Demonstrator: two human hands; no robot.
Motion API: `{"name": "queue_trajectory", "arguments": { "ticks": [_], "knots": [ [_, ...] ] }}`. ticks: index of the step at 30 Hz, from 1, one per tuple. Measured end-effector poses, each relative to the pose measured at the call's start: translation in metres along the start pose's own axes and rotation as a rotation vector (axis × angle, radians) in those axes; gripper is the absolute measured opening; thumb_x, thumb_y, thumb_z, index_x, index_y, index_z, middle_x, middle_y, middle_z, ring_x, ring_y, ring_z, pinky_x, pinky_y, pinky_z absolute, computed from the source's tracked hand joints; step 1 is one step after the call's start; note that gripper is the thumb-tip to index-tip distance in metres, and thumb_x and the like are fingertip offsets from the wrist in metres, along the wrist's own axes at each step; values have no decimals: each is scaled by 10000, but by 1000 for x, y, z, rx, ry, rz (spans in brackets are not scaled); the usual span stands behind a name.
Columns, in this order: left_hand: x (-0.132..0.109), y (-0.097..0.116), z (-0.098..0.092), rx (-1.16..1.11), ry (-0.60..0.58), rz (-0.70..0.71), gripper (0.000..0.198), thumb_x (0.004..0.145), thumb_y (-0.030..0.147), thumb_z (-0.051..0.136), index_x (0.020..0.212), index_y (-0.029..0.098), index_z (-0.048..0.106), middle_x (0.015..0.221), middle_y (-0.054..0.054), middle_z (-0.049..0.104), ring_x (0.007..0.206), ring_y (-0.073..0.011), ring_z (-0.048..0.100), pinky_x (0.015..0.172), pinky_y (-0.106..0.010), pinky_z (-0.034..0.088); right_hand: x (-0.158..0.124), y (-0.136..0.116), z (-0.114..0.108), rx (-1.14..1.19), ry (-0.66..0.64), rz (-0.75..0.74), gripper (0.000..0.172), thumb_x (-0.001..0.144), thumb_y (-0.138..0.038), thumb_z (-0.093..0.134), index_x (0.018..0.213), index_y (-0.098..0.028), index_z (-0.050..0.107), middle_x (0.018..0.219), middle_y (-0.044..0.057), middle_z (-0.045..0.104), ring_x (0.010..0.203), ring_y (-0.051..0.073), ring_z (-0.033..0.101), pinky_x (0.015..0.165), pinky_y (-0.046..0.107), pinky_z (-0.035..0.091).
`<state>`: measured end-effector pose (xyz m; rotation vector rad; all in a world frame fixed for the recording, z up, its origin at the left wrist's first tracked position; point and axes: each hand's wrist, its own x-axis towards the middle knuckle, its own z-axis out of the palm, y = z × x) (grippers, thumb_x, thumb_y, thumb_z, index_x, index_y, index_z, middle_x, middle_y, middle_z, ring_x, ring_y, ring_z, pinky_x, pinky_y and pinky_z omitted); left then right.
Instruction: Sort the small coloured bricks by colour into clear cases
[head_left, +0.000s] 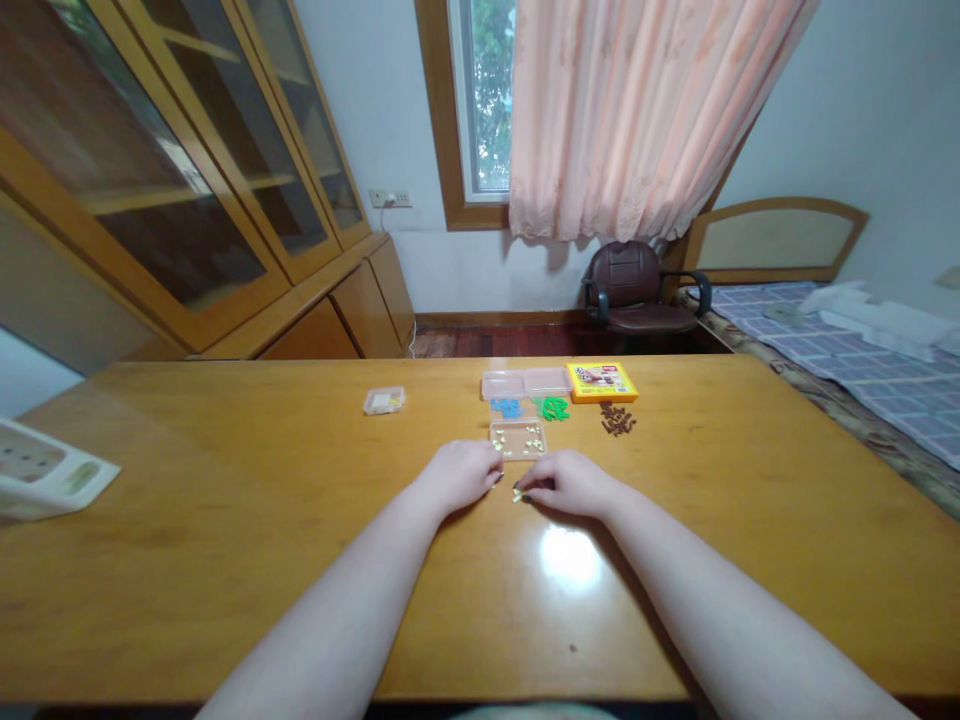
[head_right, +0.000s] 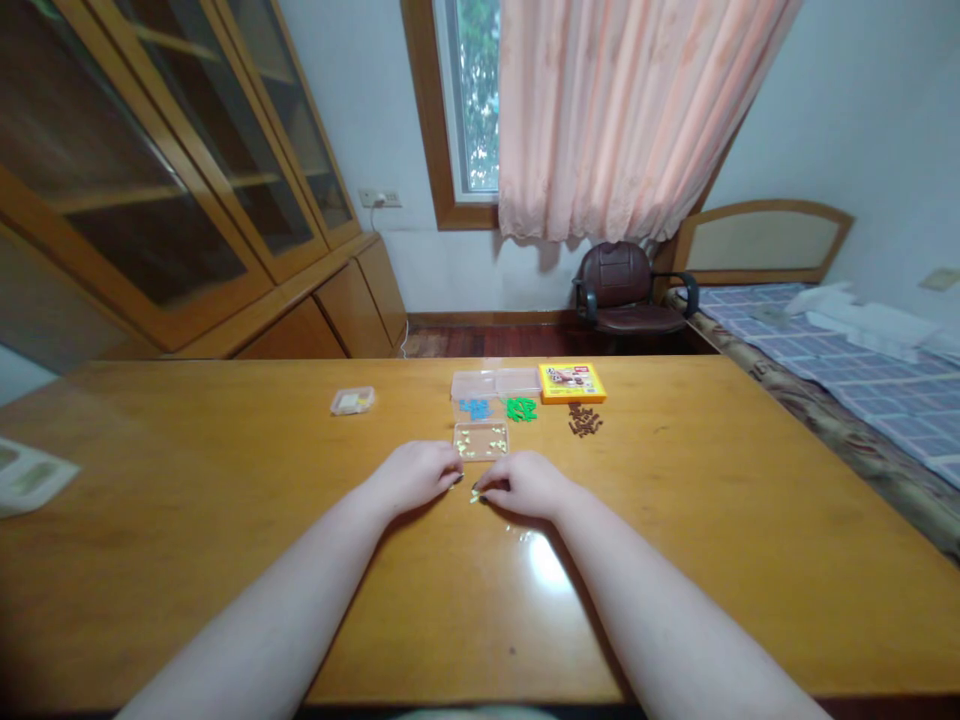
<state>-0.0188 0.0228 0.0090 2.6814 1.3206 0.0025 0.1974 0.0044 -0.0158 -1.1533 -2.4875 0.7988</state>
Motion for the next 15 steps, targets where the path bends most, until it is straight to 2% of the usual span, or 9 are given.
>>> {"name": "queue_trajectory", "arguments": {
  "ticks": [7, 15],
  "knots": [
    [-2, 1, -5, 10, -12, -13, 167, 830, 288, 522, 872, 241, 677, 900, -32, 694, 812, -182, 628, 711, -255, 462, 3, 6, 2, -103, 89, 83, 201, 841, -295, 554, 921, -259, 735, 899, 22, 735, 806, 170, 656, 731, 256, 461],
    [-3, -3, -7, 0, -3, 4, 154, 822, 284, 533, 843, 241, 679, 849, -39, 692, 776, -198, 635, 679, -275, 465, 3, 8, 2, -108, 109, 106, 177, 828, -289, 569, 876, -242, 733, 851, 28, 732, 764, 170, 651, 687, 254, 448]
  ]
}}
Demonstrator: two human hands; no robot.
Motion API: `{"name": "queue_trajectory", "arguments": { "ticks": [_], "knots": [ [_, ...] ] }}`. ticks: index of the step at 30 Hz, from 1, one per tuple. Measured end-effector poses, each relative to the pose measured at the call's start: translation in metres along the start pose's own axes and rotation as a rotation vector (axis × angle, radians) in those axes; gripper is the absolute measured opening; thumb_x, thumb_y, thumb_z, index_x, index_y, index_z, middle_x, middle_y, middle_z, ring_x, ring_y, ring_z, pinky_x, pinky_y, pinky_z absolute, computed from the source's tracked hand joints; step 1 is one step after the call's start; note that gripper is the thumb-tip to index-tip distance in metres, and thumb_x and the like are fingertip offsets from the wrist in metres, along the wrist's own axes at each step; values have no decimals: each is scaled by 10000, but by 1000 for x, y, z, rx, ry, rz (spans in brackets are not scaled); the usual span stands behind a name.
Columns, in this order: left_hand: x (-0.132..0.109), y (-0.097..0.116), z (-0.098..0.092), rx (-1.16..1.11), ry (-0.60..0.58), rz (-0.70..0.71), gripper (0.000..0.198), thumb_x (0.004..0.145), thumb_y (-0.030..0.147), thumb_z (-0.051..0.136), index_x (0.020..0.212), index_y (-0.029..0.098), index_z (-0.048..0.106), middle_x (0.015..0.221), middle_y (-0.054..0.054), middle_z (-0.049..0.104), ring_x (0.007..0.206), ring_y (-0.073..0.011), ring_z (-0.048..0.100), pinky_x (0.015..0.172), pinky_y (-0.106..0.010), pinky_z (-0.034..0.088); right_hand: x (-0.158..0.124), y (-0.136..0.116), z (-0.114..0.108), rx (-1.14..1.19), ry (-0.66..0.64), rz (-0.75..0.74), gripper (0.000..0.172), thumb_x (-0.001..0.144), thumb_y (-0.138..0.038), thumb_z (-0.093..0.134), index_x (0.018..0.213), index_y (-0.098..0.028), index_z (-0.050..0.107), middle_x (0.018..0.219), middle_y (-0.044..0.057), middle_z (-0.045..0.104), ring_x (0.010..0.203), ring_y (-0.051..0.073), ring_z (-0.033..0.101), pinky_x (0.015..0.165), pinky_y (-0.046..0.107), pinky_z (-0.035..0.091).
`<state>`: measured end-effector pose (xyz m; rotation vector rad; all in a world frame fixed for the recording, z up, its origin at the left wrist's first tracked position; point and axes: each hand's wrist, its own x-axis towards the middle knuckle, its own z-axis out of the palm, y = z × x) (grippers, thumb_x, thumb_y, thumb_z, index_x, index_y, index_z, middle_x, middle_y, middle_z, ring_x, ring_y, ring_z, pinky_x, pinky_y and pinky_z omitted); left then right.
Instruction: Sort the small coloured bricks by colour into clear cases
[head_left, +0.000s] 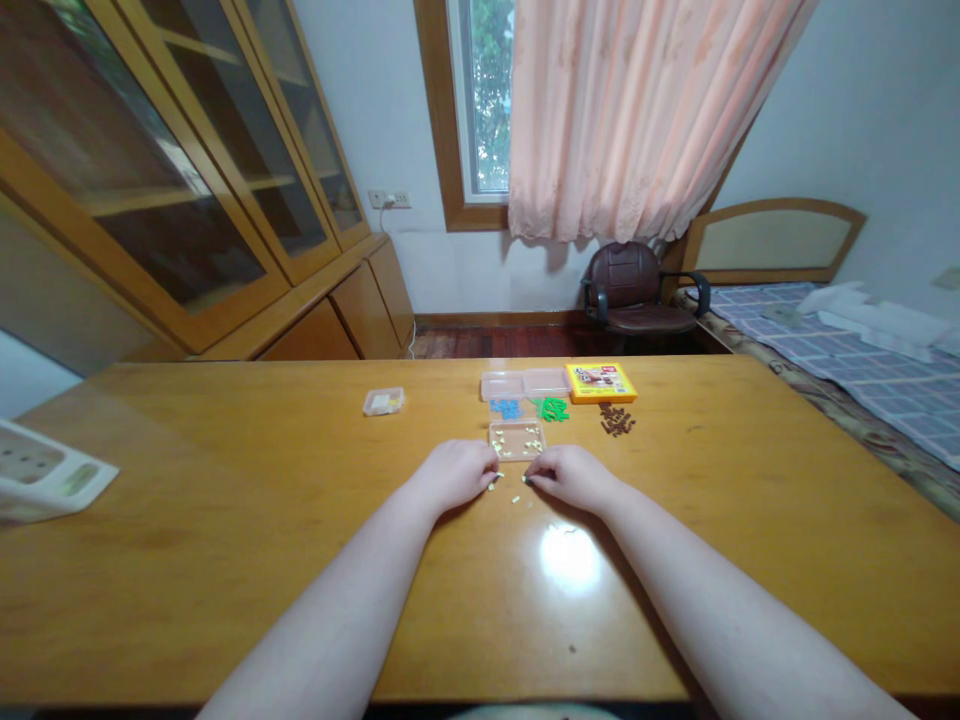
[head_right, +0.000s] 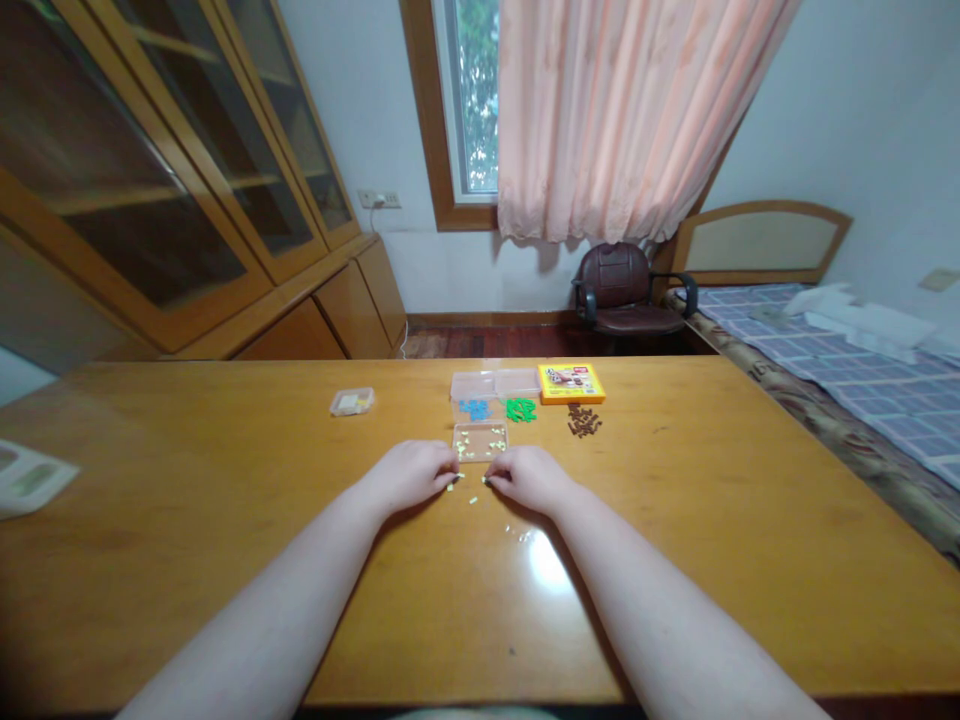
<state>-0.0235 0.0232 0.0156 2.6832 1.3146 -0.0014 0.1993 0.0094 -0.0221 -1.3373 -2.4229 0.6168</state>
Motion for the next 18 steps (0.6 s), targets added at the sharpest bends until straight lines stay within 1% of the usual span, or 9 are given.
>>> {"name": "queue_trajectory", "arguments": {
  "ticks": [6, 8, 13, 15, 18],
  "knots": [
    [2, 2, 4, -12, 17, 11, 154, 827, 269, 529, 816, 226, 676, 828, -52, 688, 751, -200, 635, 667, -277, 465, 1, 1, -2, 7, 56, 19, 159, 825, -272, 574, 827, -219, 723, 793, 34, 719, 715, 151, 624, 650, 240, 421],
    [2, 2, 4, -8, 10, 15, 154, 829, 270, 528, 813, 223, 674, 826, -54, 687, 748, -200, 634, 662, -276, 464, 0, 2, -4, 13, 73, 32, 153, 821, -283, 582, 839, -223, 721, 798, 27, 719, 722, 152, 625, 650, 242, 421],
    [3, 1, 4, 3, -1, 45, 154, 841, 280, 529, 822, 218, 668, 822, -47, 684, 745, -188, 628, 670, -267, 460, -1, 2, -5, -15, 14, 24, 196, 818, -356, 594, 910, -250, 731, 857, 26, 732, 755, 166, 640, 664, 254, 434],
    [3, -1, 4, -4, 31, 68, 159, 854, 289, 521, 837, 220, 663, 835, -40, 681, 757, -179, 623, 682, -262, 458, -2, 1, -5, -42, -4, 13, 198, 833, -338, 574, 902, -255, 740, 873, 31, 735, 774, 170, 645, 686, 260, 439],
    [5, -6, 6, -4, 147, 56, 193, 886, 311, 486, 879, 217, 654, 884, -37, 675, 809, -173, 618, 719, -262, 453, -1, 0, -5, -54, -15, 2, 198, 839, -302, 560, 888, -251, 745, 871, 35, 736, 778, 170, 647, 703, 259, 446]
  ]
}}
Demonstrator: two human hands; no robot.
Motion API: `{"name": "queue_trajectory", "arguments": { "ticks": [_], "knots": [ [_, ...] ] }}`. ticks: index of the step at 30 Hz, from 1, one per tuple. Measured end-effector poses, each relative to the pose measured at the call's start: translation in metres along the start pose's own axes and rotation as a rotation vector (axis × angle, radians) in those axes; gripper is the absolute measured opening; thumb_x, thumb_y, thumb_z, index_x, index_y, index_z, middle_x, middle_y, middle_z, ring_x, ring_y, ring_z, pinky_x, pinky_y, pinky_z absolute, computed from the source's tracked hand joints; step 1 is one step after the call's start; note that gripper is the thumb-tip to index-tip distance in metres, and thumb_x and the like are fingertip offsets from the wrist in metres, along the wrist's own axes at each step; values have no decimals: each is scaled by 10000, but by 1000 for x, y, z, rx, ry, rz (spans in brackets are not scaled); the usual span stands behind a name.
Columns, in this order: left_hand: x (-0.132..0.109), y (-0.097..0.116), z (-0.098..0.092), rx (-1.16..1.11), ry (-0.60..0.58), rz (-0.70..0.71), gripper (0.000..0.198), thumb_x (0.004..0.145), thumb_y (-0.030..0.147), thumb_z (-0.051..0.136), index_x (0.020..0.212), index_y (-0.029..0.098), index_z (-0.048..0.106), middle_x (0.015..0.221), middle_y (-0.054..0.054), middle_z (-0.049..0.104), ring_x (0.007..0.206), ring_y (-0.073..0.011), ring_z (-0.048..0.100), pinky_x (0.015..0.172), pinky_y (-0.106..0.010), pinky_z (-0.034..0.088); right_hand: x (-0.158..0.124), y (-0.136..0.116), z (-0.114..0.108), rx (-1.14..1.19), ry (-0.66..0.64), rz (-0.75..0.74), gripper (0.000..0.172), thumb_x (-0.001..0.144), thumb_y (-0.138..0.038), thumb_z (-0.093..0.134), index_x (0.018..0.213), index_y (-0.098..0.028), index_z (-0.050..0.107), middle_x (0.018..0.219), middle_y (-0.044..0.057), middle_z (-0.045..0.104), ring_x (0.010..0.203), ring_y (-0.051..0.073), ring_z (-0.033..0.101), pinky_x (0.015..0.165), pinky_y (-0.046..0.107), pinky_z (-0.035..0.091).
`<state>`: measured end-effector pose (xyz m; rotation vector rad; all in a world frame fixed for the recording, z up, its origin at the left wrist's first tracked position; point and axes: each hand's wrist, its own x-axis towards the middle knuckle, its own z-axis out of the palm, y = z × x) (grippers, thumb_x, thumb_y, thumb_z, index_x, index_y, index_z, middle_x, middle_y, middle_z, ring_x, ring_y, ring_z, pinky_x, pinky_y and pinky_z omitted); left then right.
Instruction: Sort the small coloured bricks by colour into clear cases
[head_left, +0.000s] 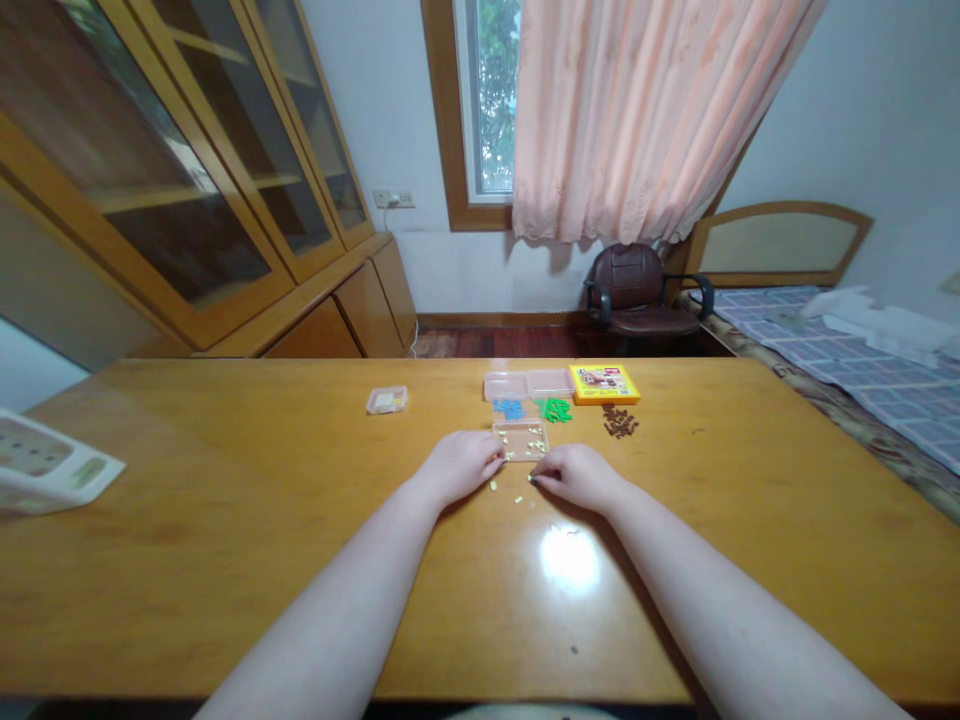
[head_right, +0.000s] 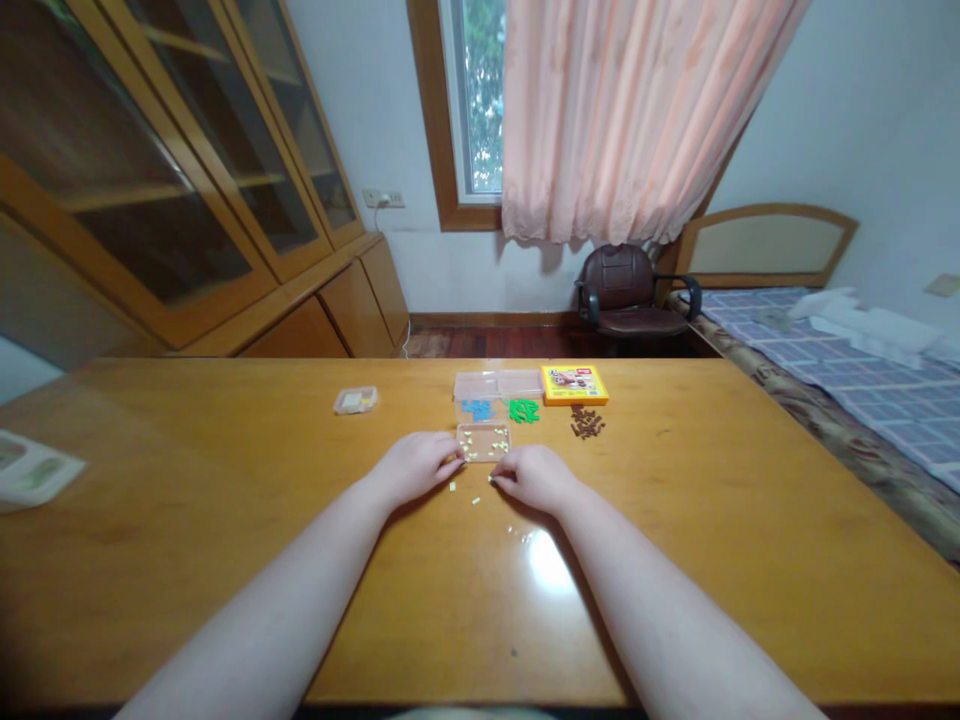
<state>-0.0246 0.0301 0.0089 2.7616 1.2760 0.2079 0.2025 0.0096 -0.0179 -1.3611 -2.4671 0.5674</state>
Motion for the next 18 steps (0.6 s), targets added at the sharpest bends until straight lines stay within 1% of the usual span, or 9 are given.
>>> {"name": "queue_trajectory", "arguments": {
  "ticks": [3, 5, 7, 9, 11, 13, 15, 18],
  "knots": [
    [2, -5, 3, 3, 111, -97, 245, 916, 335, 439, 965, 217, 648, 948, -44, 670, 858, -174, 616, 758, -269, 450, 1, 0, 1, 7, 4, -9, 189, 834, -295, 567, 879, -243, 744, 864, 37, 736, 766, 170, 650, 696, 254, 448],
    [3, -7, 4, -11, 132, -150, 264, 920, 341, 433, 1053, 225, 631, 989, -50, 666, 876, -176, 617, 768, -274, 451, 1, 0, 1, 13, 14, -18, 185, 835, -290, 567, 872, -241, 741, 852, 35, 735, 759, 167, 650, 691, 250, 447],
    [3, -7, 4, -26, 114, -154, 270, 912, 326, 450, 1105, 233, 615, 1007, -52, 661, 882, -179, 617, 772, -278, 454, 1, 0, 1, 16, 25, -24, 183, 838, -282, 561, 861, -238, 738, 837, 35, 732, 754, 162, 649, 690, 246, 445],
    [2, -5, 3, -47, 68, -100, 239, 895, 300, 475, 1064, 237, 632, 985, -46, 662, 875, -175, 616, 772, -273, 453, 1, 0, 1, 19, 34, -20, 180, 839, -284, 561, 858, -238, 734, 829, 35, 730, 749, 159, 647, 684, 244, 444],
    [0, 1, 0, -79, 8, -7, 189, 874, 289, 505, 975, 240, 657, 945, -31, 667, 863, -168, 613, 764, -262, 451, 0, 0, 0, 31, 49, -7, 176, 833, -301, 571, 886, -244, 729, 846, 32, 730, 758, 160, 648, 683, 246, 444],
    [-2, 8, -1, -124, -62, 91, 154, 845, 310, 550, 930, 252, 666, 920, -13, 671, 852, -161, 614, 750, -248, 449, 0, 0, -1, 27, 53, 4, 178, 826, -314, 583, 910, -253, 727, 864, 28, 732, 767, 162, 649, 684, 249, 444],
    [-3, 15, 0, -158, -122, 155, 162, 817, 341, 592, 938, 267, 668, 915, -2, 674, 842, -159, 616, 735, -241, 448, 0, 0, -2, -11, 36, 5, 173, 824, -301, 581, 892, -255, 733, 857, 29, 733, 757, 164, 646, 679, 248, 438],
    [-2, 23, 3, -167, -170, 194, 186, 797, 366, 617, 951, 275, 671, 908, -1, 676, 831, -165, 620, 713, -240, 449, 1, -1, -2, -85, 18, -11, 175, 828, -266, 566, 828, -239, 739, 811, 38, 730, 712, 160, 635, 648, 243, 418]
  ]
}}
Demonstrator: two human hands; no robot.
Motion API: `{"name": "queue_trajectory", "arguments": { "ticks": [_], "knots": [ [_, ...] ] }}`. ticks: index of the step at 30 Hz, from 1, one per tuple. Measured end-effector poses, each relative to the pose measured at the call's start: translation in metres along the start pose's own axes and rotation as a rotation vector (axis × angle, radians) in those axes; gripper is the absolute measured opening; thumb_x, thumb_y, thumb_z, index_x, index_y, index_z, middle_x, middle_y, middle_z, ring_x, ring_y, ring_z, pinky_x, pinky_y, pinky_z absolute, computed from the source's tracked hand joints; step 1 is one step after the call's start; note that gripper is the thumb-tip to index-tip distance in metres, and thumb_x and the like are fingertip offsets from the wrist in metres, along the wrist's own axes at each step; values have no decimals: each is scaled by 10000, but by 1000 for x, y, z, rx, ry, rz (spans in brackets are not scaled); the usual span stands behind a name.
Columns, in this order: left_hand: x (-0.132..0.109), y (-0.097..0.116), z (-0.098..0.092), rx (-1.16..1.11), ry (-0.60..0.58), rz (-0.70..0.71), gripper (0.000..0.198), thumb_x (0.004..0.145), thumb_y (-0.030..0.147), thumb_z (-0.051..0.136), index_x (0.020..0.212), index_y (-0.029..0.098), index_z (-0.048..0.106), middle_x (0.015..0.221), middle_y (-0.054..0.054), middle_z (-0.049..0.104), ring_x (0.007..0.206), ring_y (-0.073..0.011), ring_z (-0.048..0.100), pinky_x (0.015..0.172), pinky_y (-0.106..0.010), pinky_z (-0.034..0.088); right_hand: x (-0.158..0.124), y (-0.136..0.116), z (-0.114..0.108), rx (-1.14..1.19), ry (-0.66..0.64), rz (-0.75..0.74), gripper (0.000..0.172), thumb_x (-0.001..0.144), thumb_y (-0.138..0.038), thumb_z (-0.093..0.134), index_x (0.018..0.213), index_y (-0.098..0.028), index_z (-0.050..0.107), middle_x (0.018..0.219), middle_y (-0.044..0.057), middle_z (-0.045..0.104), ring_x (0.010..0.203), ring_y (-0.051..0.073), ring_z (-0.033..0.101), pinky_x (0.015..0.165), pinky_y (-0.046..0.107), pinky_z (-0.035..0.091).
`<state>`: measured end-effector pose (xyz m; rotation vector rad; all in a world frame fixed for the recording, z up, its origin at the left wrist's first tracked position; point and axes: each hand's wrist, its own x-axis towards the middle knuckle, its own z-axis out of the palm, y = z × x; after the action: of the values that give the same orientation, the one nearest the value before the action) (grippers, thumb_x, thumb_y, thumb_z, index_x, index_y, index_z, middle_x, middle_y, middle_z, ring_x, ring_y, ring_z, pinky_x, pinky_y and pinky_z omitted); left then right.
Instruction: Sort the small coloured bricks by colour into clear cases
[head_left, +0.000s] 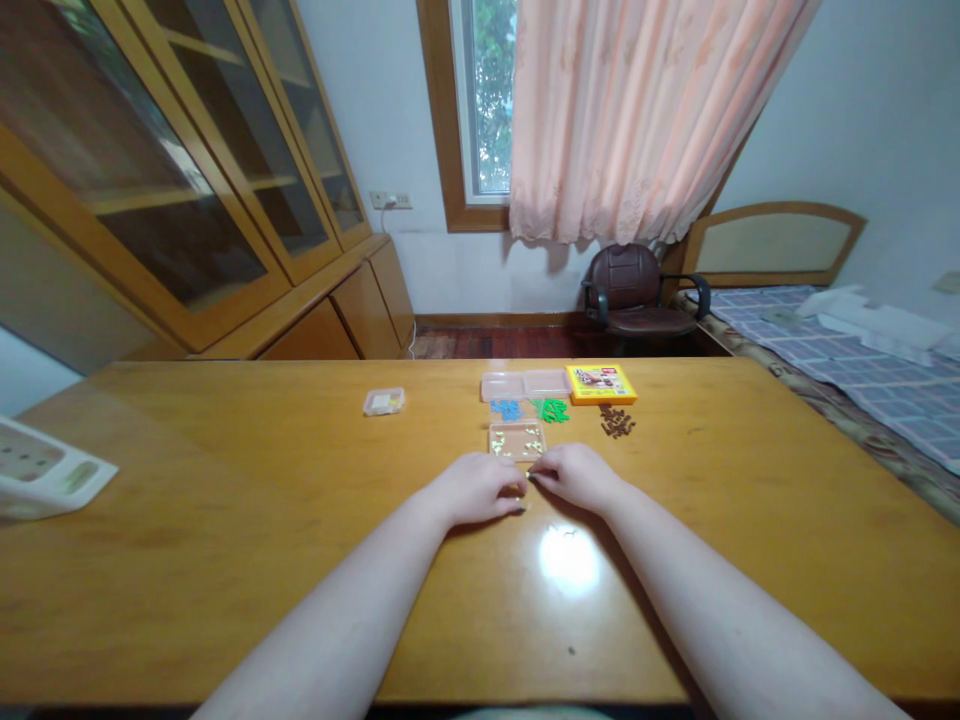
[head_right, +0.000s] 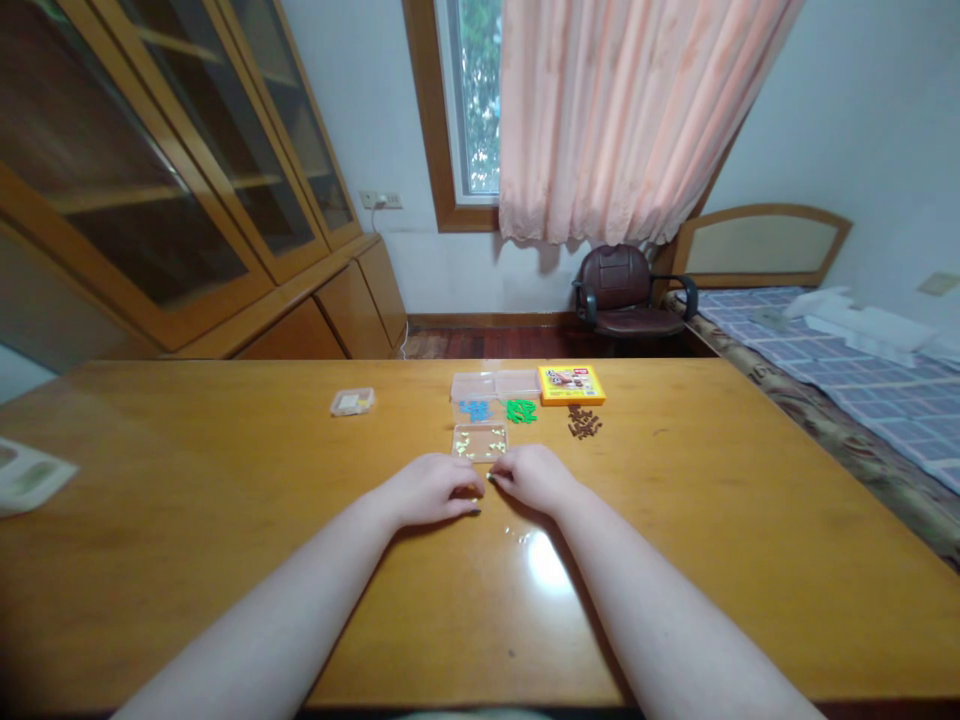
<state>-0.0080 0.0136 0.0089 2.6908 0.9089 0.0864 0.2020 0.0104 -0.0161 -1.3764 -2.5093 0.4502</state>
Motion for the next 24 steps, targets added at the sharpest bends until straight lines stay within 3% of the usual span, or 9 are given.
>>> {"name": "queue_trajectory", "arguments": {
  "ticks": [5, 11, 14, 18, 24],
  "knots": [
    [3, 1, 2, -1, -21, -25, 129, 813, 311, 590, 890, 265, 683, 877, -1, 680, 817, -164, 623, 707, -238, 450, 1, 0, 2, -13, 27, -34, 180, 846, -274, 555, 829, -230, 728, 805, 44, 721, 705, 151, 623, 638, 235, 397],
    [2, -1, 0, 10, 0, -50, 131, 821, 252, 558, 856, 250, 684, 876, -3, 686, 810, -158, 623, 710, -236, 449, 2, 9, 5, 10, 263, 76, 210, 874, -300, 526, 900, -217, 718, 838, 64, 720, 772, 176, 636, 713, 266, 438],
    [1, -4, 0, 2, 18, -46, 129, 829, 267, 558, 887, 254, 672, 894, 2, 691, 817, -159, 621, 711, -239, 448, 4, 13, 4, 73, 312, 165, 201, 861, -276, 532, 925, -218, 713, 889, 64, 722, 808, 186, 643, 733, 279, 455],
    [-1, -11, -2, 32, 69, -105, 161, 863, 289, 514, 908, 240, 661, 911, -10, 691, 824, -168, 619, 716, -252, 449, 3, 12, 2, 134, 285, 205, 214, 853, -261, 522, 943, -204, 708, 872, 59, 720, 770, 179, 638, 699, 275, 454],
    [-2, -16, -3, 123, 180, -212, 171, 871, 262, 478, 909, 232, 642, 915, -25, 673, 811, -183, 618, 702, -271, 454, -2, -5, 2, 286, 18, -89, 203, 816, -306, 592, 955, -224, 714, 889, 25, 727, 780, 149, 642, 721, 242, 458]
  ]
}}
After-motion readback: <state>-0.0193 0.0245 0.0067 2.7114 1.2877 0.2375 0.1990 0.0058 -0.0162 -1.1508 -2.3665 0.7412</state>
